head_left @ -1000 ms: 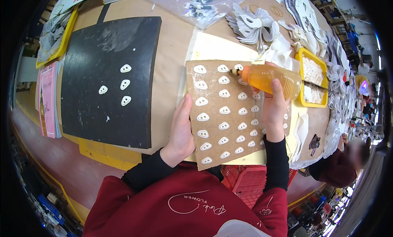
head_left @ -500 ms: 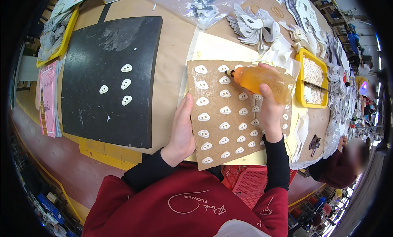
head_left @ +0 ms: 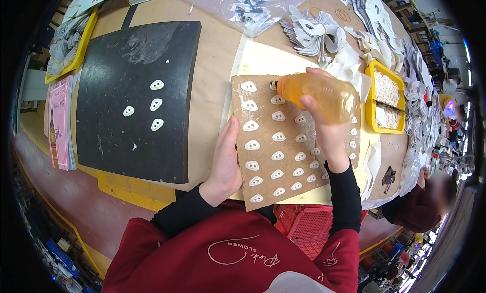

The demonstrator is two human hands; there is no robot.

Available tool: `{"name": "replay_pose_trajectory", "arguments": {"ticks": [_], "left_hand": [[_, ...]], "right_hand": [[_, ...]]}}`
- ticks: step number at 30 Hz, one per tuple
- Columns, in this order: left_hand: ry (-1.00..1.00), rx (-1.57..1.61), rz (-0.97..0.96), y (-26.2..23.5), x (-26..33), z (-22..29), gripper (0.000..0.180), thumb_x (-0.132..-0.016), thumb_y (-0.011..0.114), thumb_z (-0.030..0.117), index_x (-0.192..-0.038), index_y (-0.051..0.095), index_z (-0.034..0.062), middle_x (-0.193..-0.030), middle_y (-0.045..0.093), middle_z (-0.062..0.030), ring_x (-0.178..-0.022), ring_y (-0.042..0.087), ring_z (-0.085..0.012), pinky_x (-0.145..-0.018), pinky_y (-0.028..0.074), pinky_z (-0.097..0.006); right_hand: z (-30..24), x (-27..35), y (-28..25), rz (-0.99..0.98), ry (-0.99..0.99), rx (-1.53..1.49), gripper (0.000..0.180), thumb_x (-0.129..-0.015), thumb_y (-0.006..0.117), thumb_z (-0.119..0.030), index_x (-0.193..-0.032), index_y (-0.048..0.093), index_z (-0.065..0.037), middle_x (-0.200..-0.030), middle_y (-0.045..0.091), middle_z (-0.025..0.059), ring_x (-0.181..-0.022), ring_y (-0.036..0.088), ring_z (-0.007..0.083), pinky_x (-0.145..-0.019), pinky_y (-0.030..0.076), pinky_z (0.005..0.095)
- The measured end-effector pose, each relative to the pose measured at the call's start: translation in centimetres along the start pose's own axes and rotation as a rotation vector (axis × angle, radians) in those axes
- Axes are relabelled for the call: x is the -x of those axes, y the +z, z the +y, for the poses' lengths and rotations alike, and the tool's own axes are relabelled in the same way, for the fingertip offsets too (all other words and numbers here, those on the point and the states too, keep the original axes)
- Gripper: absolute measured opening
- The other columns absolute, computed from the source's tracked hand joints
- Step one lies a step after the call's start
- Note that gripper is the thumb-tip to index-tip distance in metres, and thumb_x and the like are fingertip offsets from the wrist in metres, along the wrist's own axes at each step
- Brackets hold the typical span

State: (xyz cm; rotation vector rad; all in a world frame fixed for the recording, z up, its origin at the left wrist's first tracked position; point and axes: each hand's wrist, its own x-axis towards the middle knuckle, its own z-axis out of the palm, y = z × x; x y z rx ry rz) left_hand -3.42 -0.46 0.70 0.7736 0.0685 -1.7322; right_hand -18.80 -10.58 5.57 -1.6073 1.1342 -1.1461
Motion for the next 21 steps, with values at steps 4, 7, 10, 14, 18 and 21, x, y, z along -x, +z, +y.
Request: {"name": "replay_pose_trajectory", "arguments": {"ticks": [4,7,10,14,18,21], "left_hand": [[-0.002,-0.003,-0.001,0.0,0.0,0.0,0.05,-0.101,0.036,0.041,-0.136,0.036,0.0064,-0.128,0.05,-0.0086,-0.117,0.052,-0.0186,-0.098,0.043,-0.037],[0.0,-0.01,0.001,0.2,0.1,0.1,0.05,-0.101,0.036,0.042,-0.136,0.036,0.0065,-0.129,0.05,-0.0088,-0.117,0.051,-0.0188,-0.098,0.043,-0.037],[-0.005,-0.006,-0.006,0.1,0.1,0.1,0.05,-0.101,0.036,0.042,-0.136,0.035,0.0068,-0.129,0.049,-0.0088,-0.117,0.051,-0.0191,-0.099,0.043,-0.037],[-0.011,-0.007,-0.022,0.1,0.1,0.1,0.051,-0.1,0.037,0.042,-0.137,0.035,0.0069,-0.13,0.049,-0.0089,-0.117,0.051,-0.0192,-0.099,0.043,-0.037],[-0.007,-0.01,-0.011,0.2,0.2,0.2,0.05,-0.1,0.037,0.042,-0.137,0.035,0.0071,-0.13,0.049,-0.0086,-0.118,0.051,-0.019,-0.099,0.043,-0.037],[-0.007,-0.013,-0.004,0.3,0.2,0.2,0.05,-0.1,0.037,0.042,-0.137,0.035,0.0072,-0.13,0.049,-0.0082,-0.118,0.051,-0.0189,-0.099,0.042,-0.037]], "right_hand": [[-1.1,-1.4,-0.2,0.037,0.066,0.016,0.039,-0.075,0.08,-0.015,-0.106,0.063,0.001,-0.094,0.069,0.008,-0.084,0.064,0.0115,-0.077,0.051,0.0269],[-1.5,-1.9,-0.4,0.006,0.122,0.053,0.037,-0.074,0.08,-0.015,-0.103,0.064,0.002,-0.091,0.07,0.0074,-0.08,0.064,0.0112,-0.074,0.051,0.0259],[-1.7,-2.0,0.3,-0.001,0.071,0.02,0.034,-0.075,0.08,-0.016,-0.1,0.065,0.001,-0.089,0.07,0.0074,-0.077,0.064,0.011,-0.071,0.051,0.0248],[-2.1,-2.5,0.1,-0.051,0.073,0.115,0.03,-0.076,0.079,-0.019,-0.095,0.066,0.001,-0.084,0.07,0.0067,-0.073,0.064,0.0107,-0.066,0.051,0.0239],[-2.1,-3.0,-0.2,-0.025,0.122,0.1,0.029,-0.076,0.078,-0.019,-0.092,0.066,0.002,-0.081,0.069,0.0062,-0.069,0.063,0.01,-0.061,0.05,0.0237],[-2.1,-3.0,-0.6,-0.015,0.153,0.09,0.028,-0.076,0.078,-0.019,-0.093,0.066,0.002,-0.081,0.069,0.0059,-0.066,0.063,0.0093,-0.058,0.049,0.0224]]}}
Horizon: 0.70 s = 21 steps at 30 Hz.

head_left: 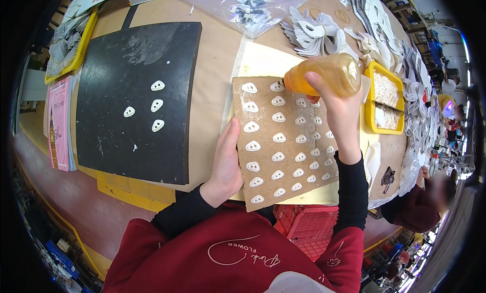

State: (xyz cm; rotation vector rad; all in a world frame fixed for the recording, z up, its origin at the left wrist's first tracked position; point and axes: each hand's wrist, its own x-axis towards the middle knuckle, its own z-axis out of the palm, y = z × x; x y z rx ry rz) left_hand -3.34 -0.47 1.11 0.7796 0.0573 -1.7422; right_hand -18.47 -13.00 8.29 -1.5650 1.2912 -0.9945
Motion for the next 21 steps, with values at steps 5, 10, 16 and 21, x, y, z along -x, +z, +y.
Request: {"name": "replay_pose_trajectory", "arguments": {"ticks": [5,10,16,21], "left_hand": [[0.008,0.009,0.019,-0.1,0.0,-0.1,0.05,-0.1,0.037,0.041,-0.137,0.036,0.0065,-0.13,0.05,-0.0084,-0.117,0.051,-0.0186,-0.099,0.042,-0.037],[0.008,0.01,0.006,-0.1,-0.2,-0.1,0.05,-0.101,0.037,0.041,-0.136,0.037,0.0058,-0.129,0.05,-0.0086,-0.117,0.051,-0.0187,-0.099,0.043,-0.037],[0.01,0.004,0.003,-0.3,-0.3,-0.3,0.05,-0.101,0.036,0.042,-0.136,0.037,0.006,-0.129,0.05,-0.0089,-0.117,0.051,-0.0188,-0.099,0.043,-0.037],[0.013,-0.019,0.007,-0.1,-0.1,-0.2,0.05,-0.101,0.035,0.042,-0.136,0.037,0.0065,-0.129,0.05,-0.0087,-0.117,0.051,-0.0189,-0.099,0.043,-0.037]], "right_hand": [[0.4,0.5,-0.4,0.02,0.05,-0.053,0.029,-0.077,0.077,-0.018,-0.096,0.066,0.001,-0.082,0.068,0.0055,-0.065,0.062,0.0078,-0.054,0.048,0.0197],[1.1,1.2,-0.9,0.033,0.052,-0.109,0.032,-0.078,0.077,-0.016,-0.102,0.063,0.001,-0.087,0.067,0.0056,-0.067,0.061,0.0074,-0.053,0.048,0.0195],[1.1,1.9,-1.0,0.023,0.032,-0.095,0.035,-0.078,0.077,-0.013,-0.106,0.062,0.001,-0.092,0.067,0.0065,-0.072,0.061,0.009,-0.059,0.05,0.0213],[1.9,2.3,0.2,0.053,-0.109,-0.123,0.037,-0.078,0.076,-0.011,-0.108,0.06,0.001,-0.099,0.066,0.0076,-0.08,0.063,0.0107,-0.063,0.052,0.0234]]}}
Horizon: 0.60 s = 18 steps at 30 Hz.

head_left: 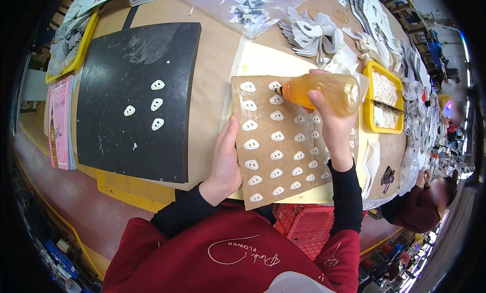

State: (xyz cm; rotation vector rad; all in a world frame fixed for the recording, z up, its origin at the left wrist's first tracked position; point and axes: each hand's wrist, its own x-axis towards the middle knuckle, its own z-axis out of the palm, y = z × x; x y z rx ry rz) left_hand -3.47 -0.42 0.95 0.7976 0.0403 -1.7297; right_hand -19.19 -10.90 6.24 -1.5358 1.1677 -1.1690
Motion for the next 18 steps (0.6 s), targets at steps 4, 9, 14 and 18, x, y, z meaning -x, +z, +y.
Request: {"name": "replay_pose_trajectory", "arguments": {"ticks": [4,9,14,18], "left_hand": [[-0.006,0.012,-0.034,-0.3,-0.1,-0.1,0.05,-0.101,0.035,0.043,-0.136,0.037,0.0069,-0.129,0.05,-0.0086,-0.118,0.051,-0.0192,-0.099,0.042,-0.037],[0.064,0.032,-0.042,-0.8,-0.5,-0.8,0.054,-0.101,0.036,0.043,-0.137,0.036,0.0033,-0.129,0.049,-0.0099,-0.117,0.05,-0.018,-0.099,0.041,-0.035],[0.07,0.088,-0.077,-0.4,-0.5,-0.7,0.055,-0.1,0.039,0.045,-0.137,0.036,0.0039,-0.129,0.049,-0.0095,-0.117,0.049,-0.0183,-0.1,0.041,-0.035],[0.058,0.07,-0.114,-1.2,-1.4,-0.5,0.056,-0.099,0.04,0.044,-0.138,0.036,0.0036,-0.129,0.049,-0.0092,-0.117,0.049,-0.0182,-0.1,0.041,-0.035]], "right_hand": [[-0.5,0.0,0.4,-0.013,0.109,-0.143,0.038,-0.083,0.072,-0.022,-0.11,0.057,0.0,-0.101,0.065,0.0085,-0.083,0.063,0.0128,-0.063,0.053,0.025],[-2.4,0.6,-3.5,0.22,0.307,-0.702,0.05,-0.09,0.059,-0.046,-0.114,0.053,-0.003,-0.102,0.063,0.0106,-0.075,0.06,0.0146,-0.055,0.047,0.0242],[-3.8,6.0,-10.1,0.167,0.194,-0.994,0.069,-0.091,0.05,-0.055,-0.131,0.044,0.002,-0.111,0.061,0.0153,-0.083,0.061,0.0164,-0.054,0.046,0.0228],[-3.5,12.3,-11.1,0.399,0.116,-0.872,0.079,-0.087,0.052,-0.061,-0.134,0.038,0.001,-0.115,0.059,0.0181,-0.09,0.062,0.0214,-0.058,0.05,0.0252]]}}
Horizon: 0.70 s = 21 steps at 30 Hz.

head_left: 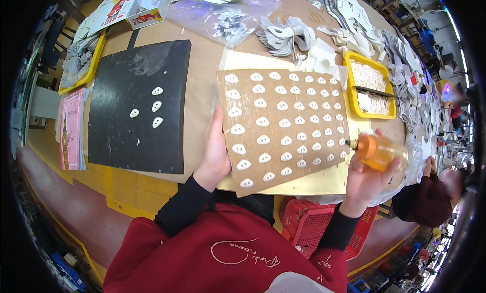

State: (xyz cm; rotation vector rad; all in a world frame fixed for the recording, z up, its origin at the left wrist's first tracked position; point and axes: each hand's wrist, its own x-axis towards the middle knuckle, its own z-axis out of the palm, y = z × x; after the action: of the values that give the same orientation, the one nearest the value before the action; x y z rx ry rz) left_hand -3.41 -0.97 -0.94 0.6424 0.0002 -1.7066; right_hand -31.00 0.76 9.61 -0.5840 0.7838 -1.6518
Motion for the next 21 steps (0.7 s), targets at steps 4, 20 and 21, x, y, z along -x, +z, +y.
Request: {"name": "replay_pose_trajectory", "arguments": {"ticks": [4,20,21], "left_hand": [[0.148,-0.13,-0.094,3.6,-0.8,0.7,0.056,-0.099,0.041,0.043,-0.139,0.036,0.0034,-0.131,0.049,-0.0091,-0.118,0.05,-0.0179,-0.099,0.043,-0.034],[0.16,-0.191,-0.183,5.6,-4.2,2.4,0.053,-0.098,0.047,0.03,-0.142,0.033,0.0053,-0.131,0.049,-0.0074,-0.115,0.051,-0.0149,-0.097,0.042,-0.03],[0.209,-0.233,-0.181,5.8,-4.0,2.2,0.053,-0.097,0.047,0.029,-0.142,0.033,0.0054,-0.13,0.049,-0.007,-0.115,0.051,-0.0149,-0.097,0.042,-0.03]], "right_hand": [[1.4,4.3,-0.7,0.22,-0.201,0.362,0.091,-0.075,0.056,-0.073,-0.129,0.043,-0.001,-0.117,0.056,0.0253,-0.097,0.062,0.0287,-0.075,0.054,0.0328],[9.7,10.5,0.6,-0.226,-0.277,0.458,0.082,-0.076,0.067,-0.06,-0.123,0.044,0.004,-0.11,0.057,0.0282,-0.106,0.059,0.0376,-0.086,0.051,0.0418],[9.8,10.4,0.6,-0.256,-0.266,0.447,0.082,-0.076,0.069,-0.058,-0.123,0.043,0.004,-0.111,0.057,0.0291,-0.107,0.058,0.0378,-0.087,0.051,0.0423]]}}
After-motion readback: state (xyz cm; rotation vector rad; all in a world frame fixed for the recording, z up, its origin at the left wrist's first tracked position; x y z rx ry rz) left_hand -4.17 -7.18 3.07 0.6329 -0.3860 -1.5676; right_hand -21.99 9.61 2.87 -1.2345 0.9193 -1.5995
